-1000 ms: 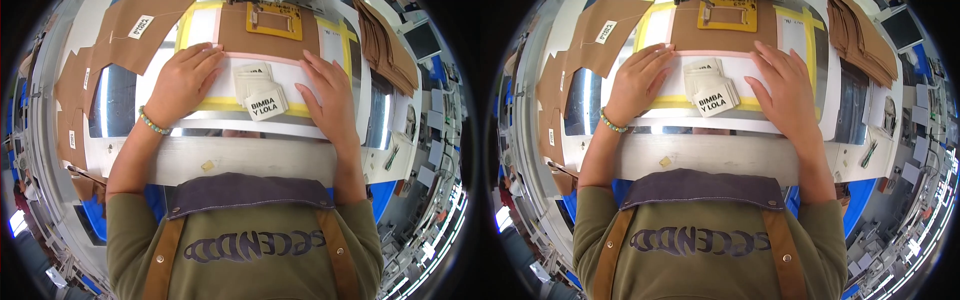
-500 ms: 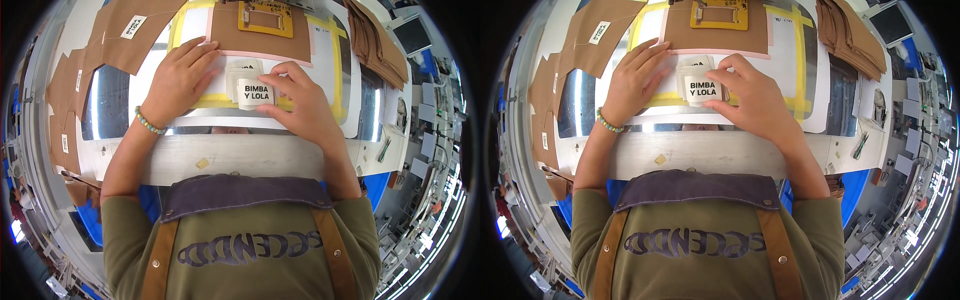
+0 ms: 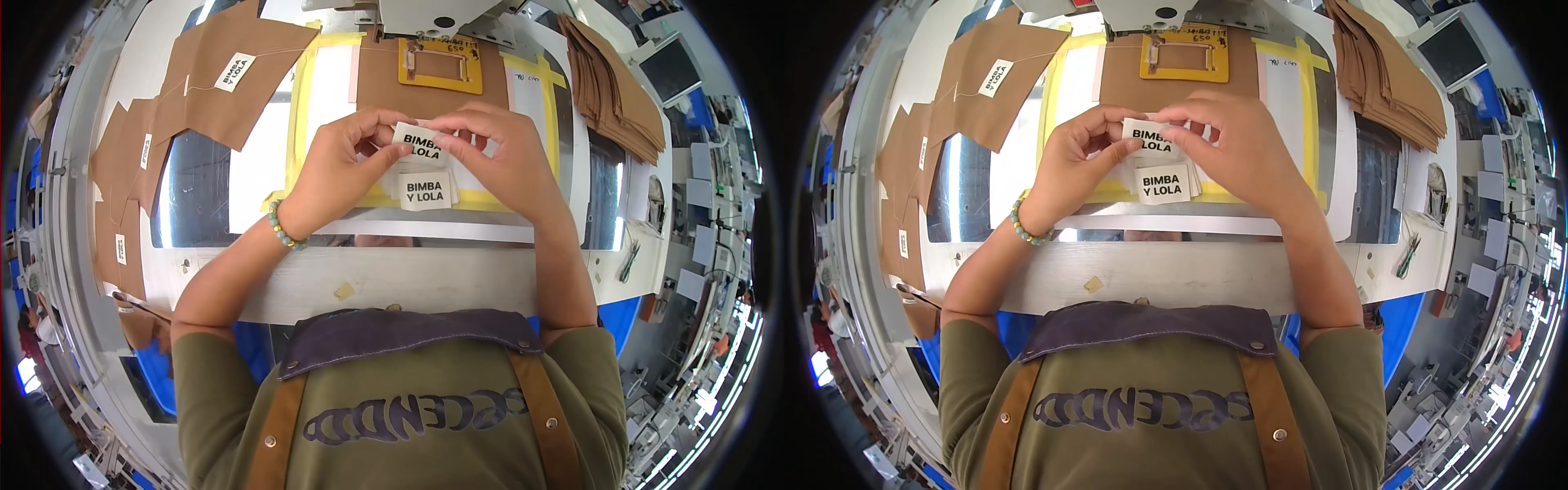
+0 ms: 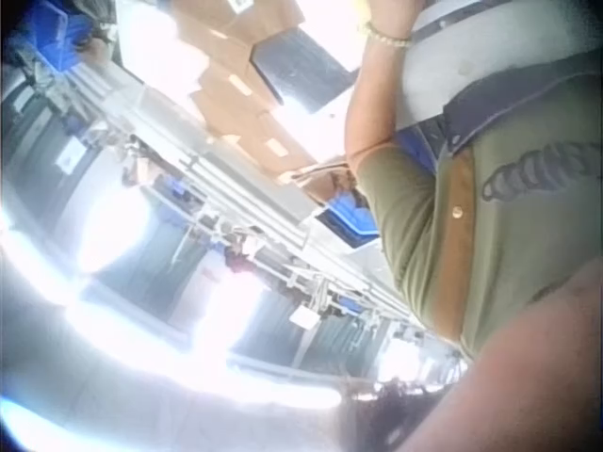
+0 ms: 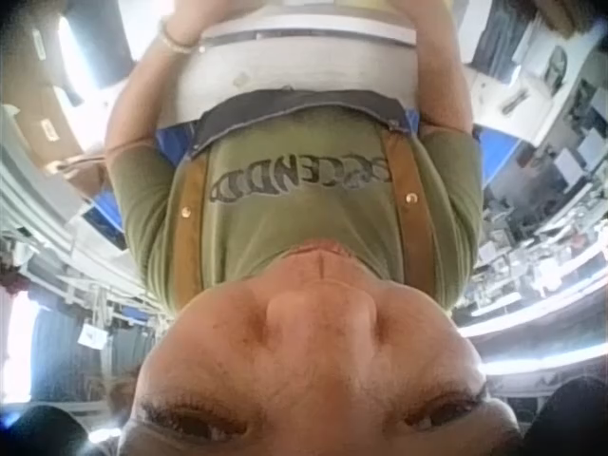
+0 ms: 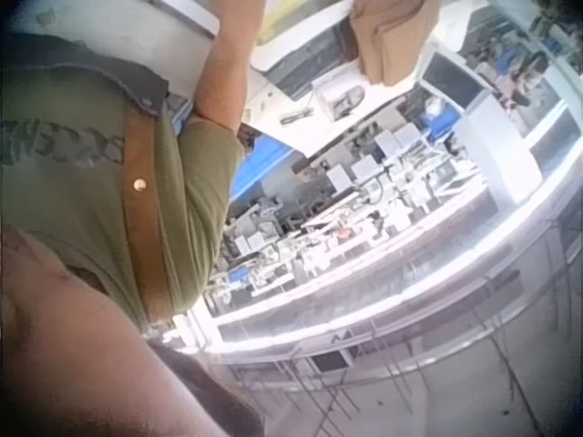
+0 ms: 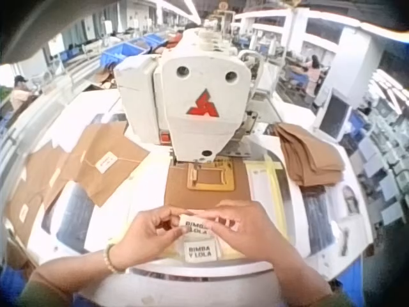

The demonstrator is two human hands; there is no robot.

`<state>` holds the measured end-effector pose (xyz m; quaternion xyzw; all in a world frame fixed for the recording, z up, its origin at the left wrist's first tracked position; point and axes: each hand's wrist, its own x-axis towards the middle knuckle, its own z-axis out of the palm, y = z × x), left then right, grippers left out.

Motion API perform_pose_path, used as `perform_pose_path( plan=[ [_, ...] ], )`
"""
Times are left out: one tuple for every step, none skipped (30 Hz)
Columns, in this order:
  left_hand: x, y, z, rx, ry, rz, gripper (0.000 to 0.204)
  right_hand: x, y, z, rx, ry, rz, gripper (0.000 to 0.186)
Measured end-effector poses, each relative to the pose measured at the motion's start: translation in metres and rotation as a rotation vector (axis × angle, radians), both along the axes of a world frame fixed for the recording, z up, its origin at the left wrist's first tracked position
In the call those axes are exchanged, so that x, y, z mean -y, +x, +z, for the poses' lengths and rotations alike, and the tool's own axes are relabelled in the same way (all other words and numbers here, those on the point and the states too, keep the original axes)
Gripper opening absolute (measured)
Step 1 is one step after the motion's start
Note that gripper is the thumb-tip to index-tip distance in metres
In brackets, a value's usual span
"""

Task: The recorder is sewing branded labels onto leather pieces using an industrial sewing machine.

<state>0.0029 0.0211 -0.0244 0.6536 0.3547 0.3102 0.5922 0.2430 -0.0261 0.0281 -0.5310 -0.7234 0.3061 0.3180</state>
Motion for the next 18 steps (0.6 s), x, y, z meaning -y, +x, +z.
perform_pose_path(
  plan=[
    [-0.003,0.001,-0.002,-0.009,0.046,0.012,0.032,-0.005,0.002,0.000,0.035,-0.052,-0.017,0.024],
    [-0.006,0.000,-0.004,-0.013,0.049,0.012,0.032,-0.010,0.002,-0.002,0.031,-0.049,-0.017,0.024],
    [-0.010,0.002,0.002,-0.071,0.053,0.004,0.036,-0.014,0.002,-0.001,0.052,-0.014,-0.069,0.019],
    [-0.013,0.004,0.007,-0.130,0.058,-0.002,0.039,-0.019,0.003,-0.001,0.072,0.021,-0.121,0.016],
    [-0.018,0.006,0.011,-0.128,0.067,-0.008,0.039,-0.027,0.008,-0.005,0.073,0.030,-0.127,0.016],
    [-0.026,0.007,0.014,-0.193,0.288,0.029,0.040,-0.039,0.016,-0.012,0.146,0.153,-0.184,0.015],
    [-0.033,0.010,0.019,-0.253,0.512,0.063,0.040,-0.051,0.022,-0.017,0.222,0.279,-0.243,0.015],
    [-0.039,0.013,0.026,-0.311,0.593,0.048,0.044,-0.061,0.027,-0.021,0.227,0.294,-0.275,0.015],
    [-0.045,0.012,0.026,-0.313,0.601,0.050,0.044,-0.070,0.028,-0.023,0.223,0.302,-0.276,0.015],
    [-0.053,0.011,0.023,-0.418,0.825,0.004,0.045,-0.077,0.029,-0.024,0.242,0.278,-0.298,0.016],
    [-0.060,0.010,0.021,-0.523,1.049,-0.043,0.046,-0.084,0.029,-0.026,0.261,0.255,-0.321,0.017],
    [-0.064,0.013,0.018,-0.524,1.055,-0.044,0.046,-0.090,0.029,-0.029,0.258,0.260,-0.323,0.017],
    [-0.066,0.016,0.016,-0.528,1.079,-0.065,0.046,-0.094,0.028,-0.033,0.262,0.266,-0.316,0.018],
    [-0.068,0.019,0.013,-0.532,1.102,-0.087,0.046,-0.097,0.027,-0.037,0.266,0.272,-0.310,0.018],
    [-0.068,0.022,0.010,-0.531,1.111,-0.090,0.046,-0.099,0.027,-0.043,0.264,0.279,-0.315,0.018],
    [-0.068,0.024,0.007,-0.532,1.136,-0.089,0.045,-0.100,0.027,-0.048,0.296,0.303,-0.314,0.019],
    [-0.068,0.026,0.003,-0.533,1.161,-0.089,0.043,-0.102,0.027,-0.053,0.329,0.326,-0.314,0.019],
    [-0.067,0.027,0.001,-0.540,1.167,-0.082,0.045,-0.101,0.026,-0.056,0.346,0.323,-0.311,0.020]
  ],
)
